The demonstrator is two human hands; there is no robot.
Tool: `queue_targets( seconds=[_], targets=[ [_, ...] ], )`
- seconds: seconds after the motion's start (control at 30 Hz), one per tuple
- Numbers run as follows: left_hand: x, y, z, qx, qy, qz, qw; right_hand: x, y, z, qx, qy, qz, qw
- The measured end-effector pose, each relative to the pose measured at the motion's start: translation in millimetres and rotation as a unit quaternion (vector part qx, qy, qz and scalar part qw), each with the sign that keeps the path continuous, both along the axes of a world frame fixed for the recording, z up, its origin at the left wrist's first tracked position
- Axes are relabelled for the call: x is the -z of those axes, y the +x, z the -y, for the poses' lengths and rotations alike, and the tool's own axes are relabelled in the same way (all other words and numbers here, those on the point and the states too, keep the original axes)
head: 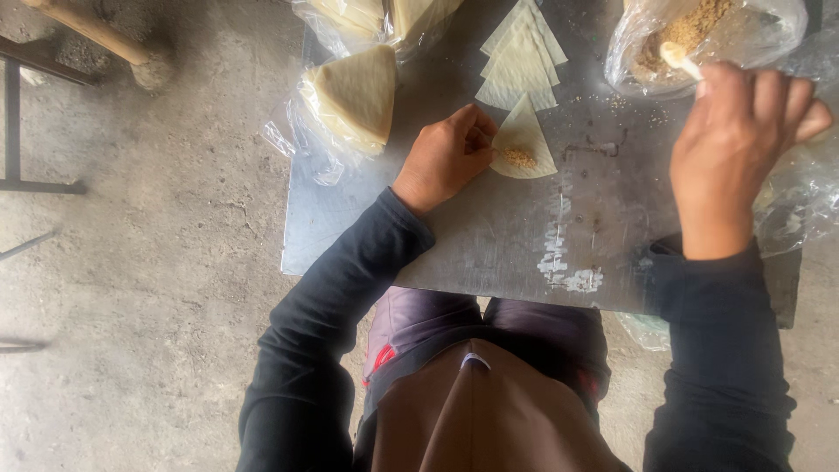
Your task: The person repeatedly scoops a granular filling into triangular wrappers, folds them into sealed packets, and places them on the table. The process is repeated for multiple units using a small plastic scoop and hand folding.
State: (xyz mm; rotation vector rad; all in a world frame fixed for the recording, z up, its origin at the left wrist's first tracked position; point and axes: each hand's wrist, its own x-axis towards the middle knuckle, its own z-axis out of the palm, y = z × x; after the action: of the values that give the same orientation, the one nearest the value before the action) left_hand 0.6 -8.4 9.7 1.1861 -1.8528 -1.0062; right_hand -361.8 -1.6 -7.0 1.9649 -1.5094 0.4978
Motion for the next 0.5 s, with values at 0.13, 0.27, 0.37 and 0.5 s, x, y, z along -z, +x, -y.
queue_targets(
  seconds=[0.13,0.27,0.37,0.5],
  targets=[
    [2,-1,-2,-0.001,-0.007,-0.02,1.0,0,-4,13,-0.028,0.007,0.031,0.999],
    [1,-4,-4,-0.003,-0.032,-0.03,0.999,-16,24,17,-0.139,0.044,0.083,0.986],
    [-1,-4,-6,-0.015,-0.026,-0.032,0.999,-22,59,1,-0.283,0.263,0.121,0.914],
    [-4,-2,-8,-0.014,-0.023,-0.026,0.999,-32,86,-15,-0.335,0.289,0.174,0.88]
  ],
)
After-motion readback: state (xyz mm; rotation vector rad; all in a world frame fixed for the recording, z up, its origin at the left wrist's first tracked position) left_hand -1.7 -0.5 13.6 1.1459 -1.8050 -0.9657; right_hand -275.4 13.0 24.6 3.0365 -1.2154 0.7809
